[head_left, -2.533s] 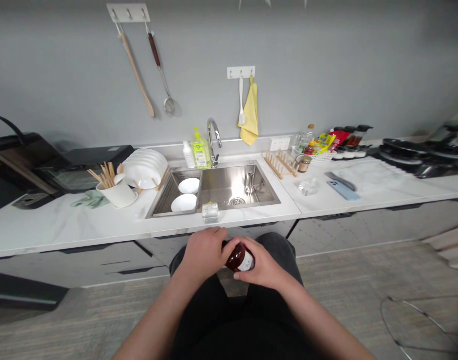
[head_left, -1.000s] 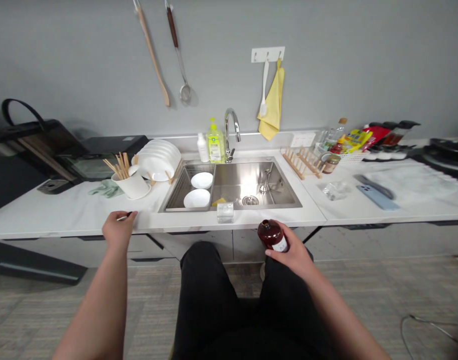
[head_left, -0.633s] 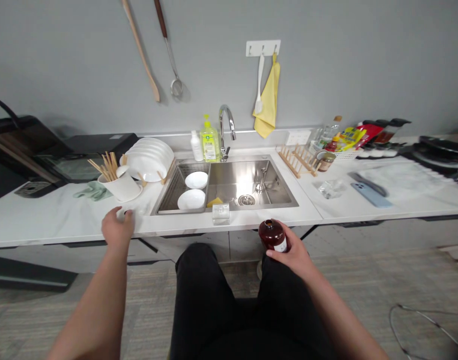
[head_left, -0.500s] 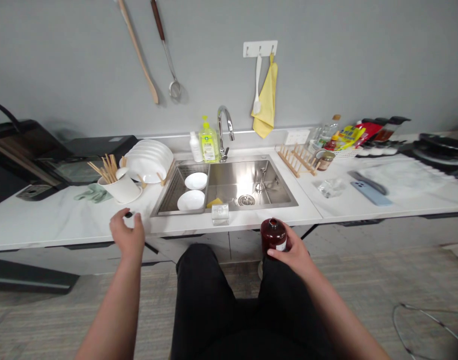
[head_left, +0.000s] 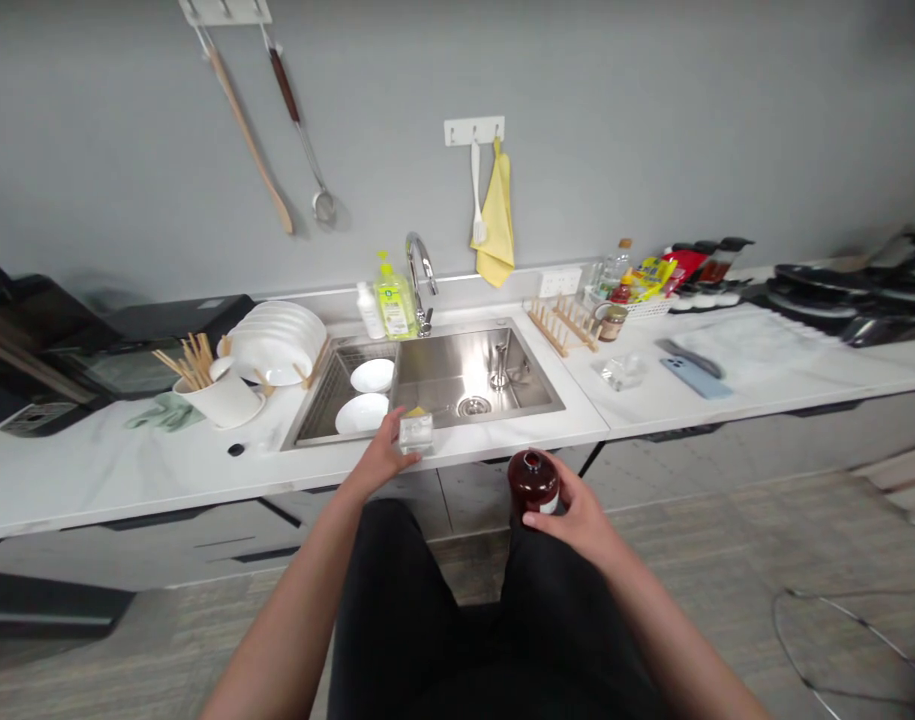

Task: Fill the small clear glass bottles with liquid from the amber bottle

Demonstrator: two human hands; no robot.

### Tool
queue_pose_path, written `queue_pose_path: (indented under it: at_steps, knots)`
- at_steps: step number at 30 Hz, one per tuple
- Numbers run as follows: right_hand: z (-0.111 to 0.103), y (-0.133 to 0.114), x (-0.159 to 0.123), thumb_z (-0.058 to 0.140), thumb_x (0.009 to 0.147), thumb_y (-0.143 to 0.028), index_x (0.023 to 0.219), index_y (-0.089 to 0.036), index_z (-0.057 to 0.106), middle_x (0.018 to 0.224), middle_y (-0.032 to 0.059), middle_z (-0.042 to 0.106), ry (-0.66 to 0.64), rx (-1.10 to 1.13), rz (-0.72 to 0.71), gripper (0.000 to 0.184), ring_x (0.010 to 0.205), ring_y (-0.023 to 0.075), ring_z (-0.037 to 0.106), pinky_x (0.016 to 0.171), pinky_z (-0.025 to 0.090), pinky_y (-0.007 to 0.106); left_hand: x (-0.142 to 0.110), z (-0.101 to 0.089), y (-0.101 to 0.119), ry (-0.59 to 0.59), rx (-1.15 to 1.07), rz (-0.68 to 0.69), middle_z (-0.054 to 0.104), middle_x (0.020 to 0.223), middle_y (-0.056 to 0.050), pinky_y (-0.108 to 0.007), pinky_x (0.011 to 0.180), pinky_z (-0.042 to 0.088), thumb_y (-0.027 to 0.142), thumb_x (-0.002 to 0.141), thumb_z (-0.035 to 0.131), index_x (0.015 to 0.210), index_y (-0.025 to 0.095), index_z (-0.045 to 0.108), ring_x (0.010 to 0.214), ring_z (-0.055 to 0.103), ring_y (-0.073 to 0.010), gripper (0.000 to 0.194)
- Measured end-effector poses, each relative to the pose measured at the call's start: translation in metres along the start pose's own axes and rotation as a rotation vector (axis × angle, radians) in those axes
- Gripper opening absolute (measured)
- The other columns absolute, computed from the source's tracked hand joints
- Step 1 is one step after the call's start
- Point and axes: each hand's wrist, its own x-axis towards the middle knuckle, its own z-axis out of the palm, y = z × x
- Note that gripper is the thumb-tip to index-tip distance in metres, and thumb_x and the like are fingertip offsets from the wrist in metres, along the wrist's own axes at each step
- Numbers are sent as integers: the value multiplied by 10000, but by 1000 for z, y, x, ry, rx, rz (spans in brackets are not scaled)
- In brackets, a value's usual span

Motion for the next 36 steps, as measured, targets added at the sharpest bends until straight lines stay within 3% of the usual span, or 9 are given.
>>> queue_pose_path:
  at_steps: [4, 7, 10, 16, 21, 27, 32, 36]
  knots:
    - [-3, -6, 7, 1061, 763, -480, 1625, -288, 634, 1626, 161, 712, 22, -22, -18, 981, 1499, 440, 701, 1338, 488, 657, 2, 4, 5, 41, 26, -41, 782, 1306, -137, -561, 1217, 544, 424, 708, 1019, 1531, 190, 586, 1263, 755, -350, 960]
    - [-3, -24, 29, 1040, 776, -458, 1577, -263, 636, 1575, 174, 724, -11, -41, -57, 918, 1476, 432, 704, 1320, 508, 637, 3, 6, 7, 53, -34, -96, 812, 1216, -111, -538, 1132, 590, 419, 640, 1053, 1394, 195, 664, 1159, 777, -329, 878]
    - [-4, -43, 66, 1030, 790, -463, 1566, -276, 614, 1537, 169, 729, -52, -52, -93, 900, 1442, 422, 711, 1290, 532, 623, 6, 4, 12, 54, -172, -124, 824, 1177, -100, -496, 1018, 631, 391, 583, 1090, 1315, 212, 687, 1072, 789, -309, 854]
    - [2, -53, 173, 1074, 715, -522, 1595, -266, 574, 1599, 184, 678, -148, -52, -134, 1044, 1486, 450, 662, 1325, 461, 649, 33, -15, 40, 75, -376, -75, 820, 1223, -74, -445, 1036, 626, 286, 605, 1115, 1267, 242, 706, 1122, 780, -277, 780]
    - [25, -31, 268, 1045, 672, -410, 1558, -274, 564, 1594, 146, 659, -317, 53, -174, 1017, 1481, 433, 645, 1319, 445, 619, 89, -31, 54, 67, -533, -19, 800, 1174, -39, -383, 964, 635, 215, 556, 1121, 1230, 248, 732, 1072, 764, -239, 779]
    - [63, 11, 359, 936, 573, -289, 1460, -297, 602, 1508, 89, 714, -453, 233, -1, 948, 1423, 407, 660, 1289, 458, 605, 174, -31, 35, 55, -624, 16, 797, 1116, -34, -356, 880, 622, 174, 476, 1098, 1189, 230, 744, 977, 752, -229, 798]
    - [88, 56, 397, 885, 552, -262, 1382, -286, 628, 1409, 44, 755, -413, 274, 67, 870, 1389, 384, 674, 1297, 441, 572, 233, -22, 2, 74, -653, 19, 793, 1130, -31, -363, 874, 597, 149, 481, 1021, 1177, 233, 739, 980, 740, -246, 755]
    - [89, 90, 408, 926, 558, -235, 1405, -294, 631, 1375, 40, 771, -454, 254, 125, 899, 1373, 384, 690, 1287, 463, 574, 258, -16, -25, 72, -620, 32, 778, 1153, -27, -353, 931, 574, 126, 500, 1004, 1212, 228, 719, 1040, 717, -238, 773]
